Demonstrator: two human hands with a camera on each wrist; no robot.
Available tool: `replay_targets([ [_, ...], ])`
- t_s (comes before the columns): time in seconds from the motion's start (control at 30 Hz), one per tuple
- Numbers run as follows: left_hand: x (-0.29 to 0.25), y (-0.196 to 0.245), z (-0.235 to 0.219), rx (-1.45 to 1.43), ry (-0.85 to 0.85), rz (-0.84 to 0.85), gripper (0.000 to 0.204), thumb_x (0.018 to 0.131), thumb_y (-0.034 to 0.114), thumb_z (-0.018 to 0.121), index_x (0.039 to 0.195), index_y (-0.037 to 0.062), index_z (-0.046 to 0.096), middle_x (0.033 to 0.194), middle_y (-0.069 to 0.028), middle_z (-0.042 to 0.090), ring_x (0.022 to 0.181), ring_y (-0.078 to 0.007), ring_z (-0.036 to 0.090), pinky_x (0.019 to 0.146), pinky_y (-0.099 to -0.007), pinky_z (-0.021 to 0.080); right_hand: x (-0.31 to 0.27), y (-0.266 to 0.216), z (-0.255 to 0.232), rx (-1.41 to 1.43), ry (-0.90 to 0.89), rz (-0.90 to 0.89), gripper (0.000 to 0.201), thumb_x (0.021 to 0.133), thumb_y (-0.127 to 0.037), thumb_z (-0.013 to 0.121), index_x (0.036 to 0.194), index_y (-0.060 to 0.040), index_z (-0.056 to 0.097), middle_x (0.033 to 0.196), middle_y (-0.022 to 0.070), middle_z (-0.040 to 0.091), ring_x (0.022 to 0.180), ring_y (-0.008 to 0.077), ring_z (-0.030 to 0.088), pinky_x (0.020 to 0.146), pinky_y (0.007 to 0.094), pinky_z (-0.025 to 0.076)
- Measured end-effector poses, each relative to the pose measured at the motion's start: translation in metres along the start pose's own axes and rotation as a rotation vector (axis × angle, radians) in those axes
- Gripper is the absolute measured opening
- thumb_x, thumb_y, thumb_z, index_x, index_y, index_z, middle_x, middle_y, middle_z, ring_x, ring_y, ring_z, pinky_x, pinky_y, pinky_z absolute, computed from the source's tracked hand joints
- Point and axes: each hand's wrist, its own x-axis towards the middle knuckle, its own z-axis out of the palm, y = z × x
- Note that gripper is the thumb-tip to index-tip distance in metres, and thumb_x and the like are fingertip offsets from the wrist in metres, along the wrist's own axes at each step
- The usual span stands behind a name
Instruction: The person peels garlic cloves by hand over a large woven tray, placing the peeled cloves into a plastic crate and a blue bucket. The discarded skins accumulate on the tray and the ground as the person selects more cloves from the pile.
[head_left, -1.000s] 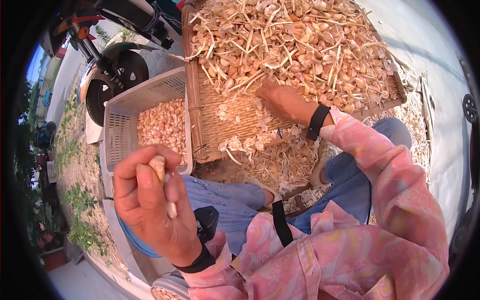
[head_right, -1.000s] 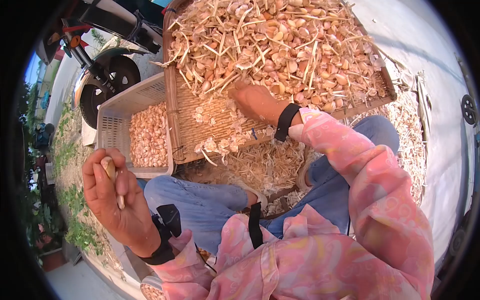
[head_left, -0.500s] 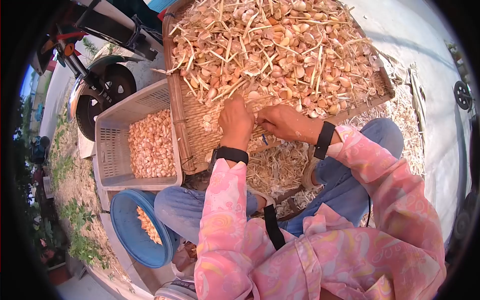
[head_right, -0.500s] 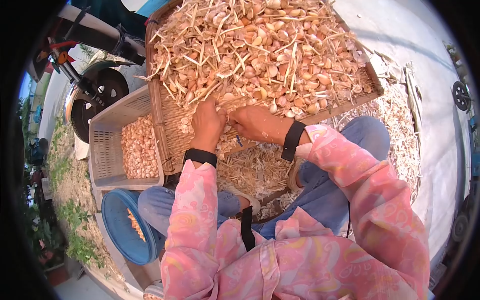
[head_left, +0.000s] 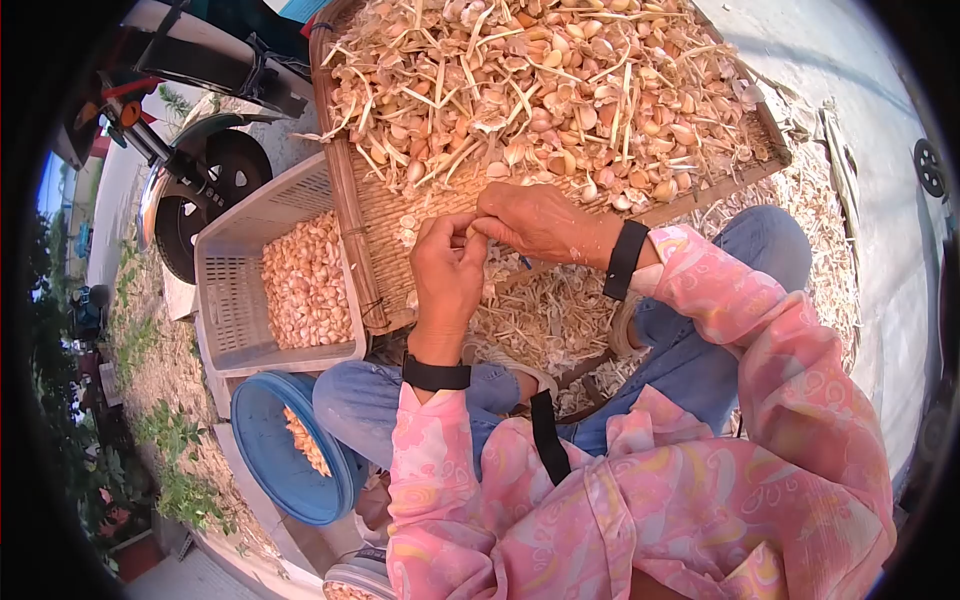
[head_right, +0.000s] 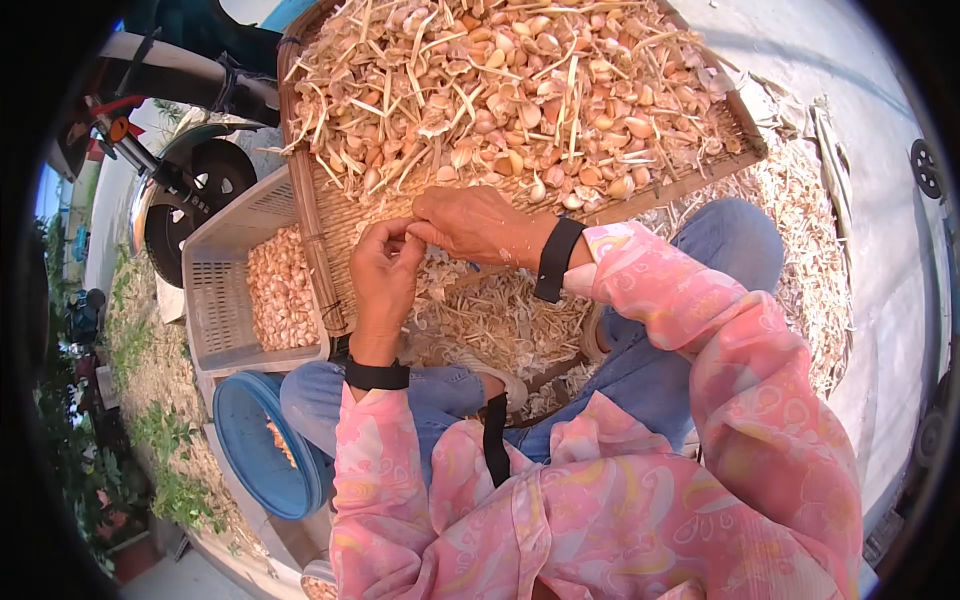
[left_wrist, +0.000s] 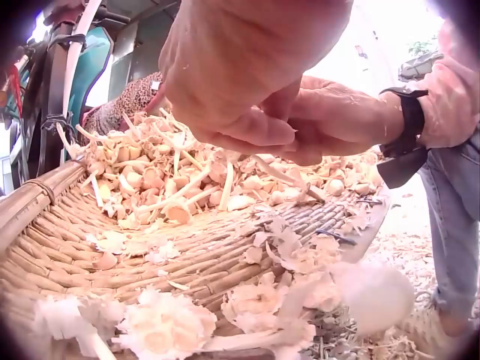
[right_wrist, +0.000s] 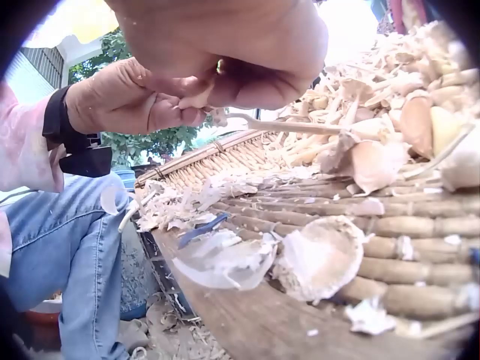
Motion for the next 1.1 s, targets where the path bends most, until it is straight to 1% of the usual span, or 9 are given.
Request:
replay_targets([
  [0.1, -0.011, 0.011, -0.006, -0.332, -0.097, -0.133, 0.022, 0.082, 0.004, 0.061, 0.102, -0.0037, 0.057, 0.084, -0.007, 0.06, 0.069, -0.0118, 0.059, 0.062, -0.0225, 0.049, -0.003, -0.001, -0.001, -0.056, -0.014, -0.044, 0.03, 0.091, -0.031, 0.045, 0.084, -0.0028, 0.053, 0.074, 0.0147, 0.055, 0.067, 0.0341, 0.055, 0.06, 0.0421, 0.043],
  [0.2, -0.021, 0.02, -0.011, -0.604, -0.122, -0.235, 0.022, 0.083, 0.005, 0.062, 0.102, -0.0042, 0.056, 0.086, -0.0069, 0.061, 0.071, -0.0124, 0.061, 0.063, -0.0216, 0.05, 0.001, -0.01, -0.002, 0.53, -0.012, 0.171, 0.033, 0.094, -0.027, 0.041, 0.073, -0.0018, 0.045, 0.062, 0.0077, 0.043, 0.056, 0.0206, 0.044, 0.053, 0.0339, 0.037],
  [0.33, -0.036, 0.026, -0.03, -0.704, -0.053, -0.316, 0.022, 0.083, 0.004, 0.061, 0.103, -0.0055, 0.055, 0.087, -0.008, 0.061, 0.073, -0.0147, 0.063, 0.065, -0.0212, 0.052, -0.001, 0.016, 0.005, 0.434, 0.011, 0.156, 0.038, 0.096, -0.03, 0.038, 0.071, -0.0029, 0.046, 0.064, 0.0012, 0.043, 0.053, 0.0118, 0.036, 0.05, 0.0277, 0.033],
  [0.43, -0.036, 0.012, -0.073, -0.773, 0.108, -0.27, 0.024, 0.083, 0.003, 0.06, 0.105, -0.006, 0.056, 0.09, -0.0107, 0.062, 0.076, -0.0157, 0.063, 0.067, -0.0207, 0.054, -0.01, 0.005, 0.001, 0.785, 0.016, 0.518, 0.038, 0.092, -0.031, 0.041, 0.074, 0.001, 0.046, 0.06, 0.0097, 0.046, 0.058, 0.0207, 0.051, 0.058, 0.0344, 0.041],
  [0.53, -0.028, 0.003, -0.111, -0.801, 0.199, -0.275, 0.024, 0.083, 0.004, 0.06, 0.105, -0.0063, 0.056, 0.091, -0.0115, 0.062, 0.075, -0.016, 0.063, 0.067, -0.0208, 0.054, -0.008, 0.014, 0.003, 0.807, 0.102, 0.593, 0.031, 0.09, -0.028, 0.045, 0.077, 0.0006, 0.049, 0.064, 0.0099, 0.051, 0.062, 0.0237, 0.055, 0.061, 0.0336, 0.044],
  [0.67, -0.019, 0.007, -0.125, -0.798, 0.103, -0.289, 0.024, 0.085, 0.004, 0.059, 0.106, -0.0063, 0.056, 0.09, -0.0098, 0.062, 0.075, -0.0151, 0.063, 0.067, -0.0203, 0.054, -0.004, 0.011, 0.01, 0.239, 0.152, 0.137, 0.027, 0.086, -0.017, 0.054, 0.11, -0.0035, 0.052, 0.076, 0.0046, 0.053, 0.06, 0.0111, 0.05, 0.057, 0.0267, 0.043],
  [0.83, -0.016, 0.022, -0.086, -0.749, -0.164, -0.355, 0.027, 0.084, 0.004, 0.059, 0.108, -0.007, 0.054, 0.09, -0.0099, 0.061, 0.074, -0.0138, 0.062, 0.068, -0.0193, 0.053, 0.009, -0.038, 0.002, 0.644, -0.06, 0.147, 0.038, 0.083, -0.009, 0.053, 0.12, -0.0049, 0.047, 0.087, 0.0086, 0.059, 0.066, 0.0138, 0.054, 0.06, 0.0288, 0.045],
  [0.97, -0.018, 0.024, -0.06, -0.724, -0.139, -0.313, 0.025, 0.084, 0.005, 0.06, 0.105, -0.0051, 0.055, 0.088, -0.008, 0.061, 0.073, -0.0138, 0.062, 0.066, -0.0209, 0.052, 0.014, -0.031, 0.012, 0.503, -0.067, -0.016, 0.032, 0.084, -0.009, 0.053, 0.115, -0.0028, 0.049, 0.087, 0.014, 0.06, 0.069, 0.0212, 0.058, 0.062, 0.0327, 0.045],
  [1.1, -0.018, 0.021, -0.071, -0.656, -0.066, -0.28, 0.022, 0.083, 0.006, 0.061, 0.102, -0.0026, 0.056, 0.087, -0.0069, 0.061, 0.072, -0.0131, 0.061, 0.067, -0.0216, 0.05, 0.014, -0.025, -0.002, 0.264, -0.541, 0.181, 0.034, 0.085, -0.023, 0.056, 0.109, 0.0001, 0.052, 0.09, 0.0191, 0.06, 0.079, 0.0331, 0.059, 0.068, 0.0387, 0.046],
])
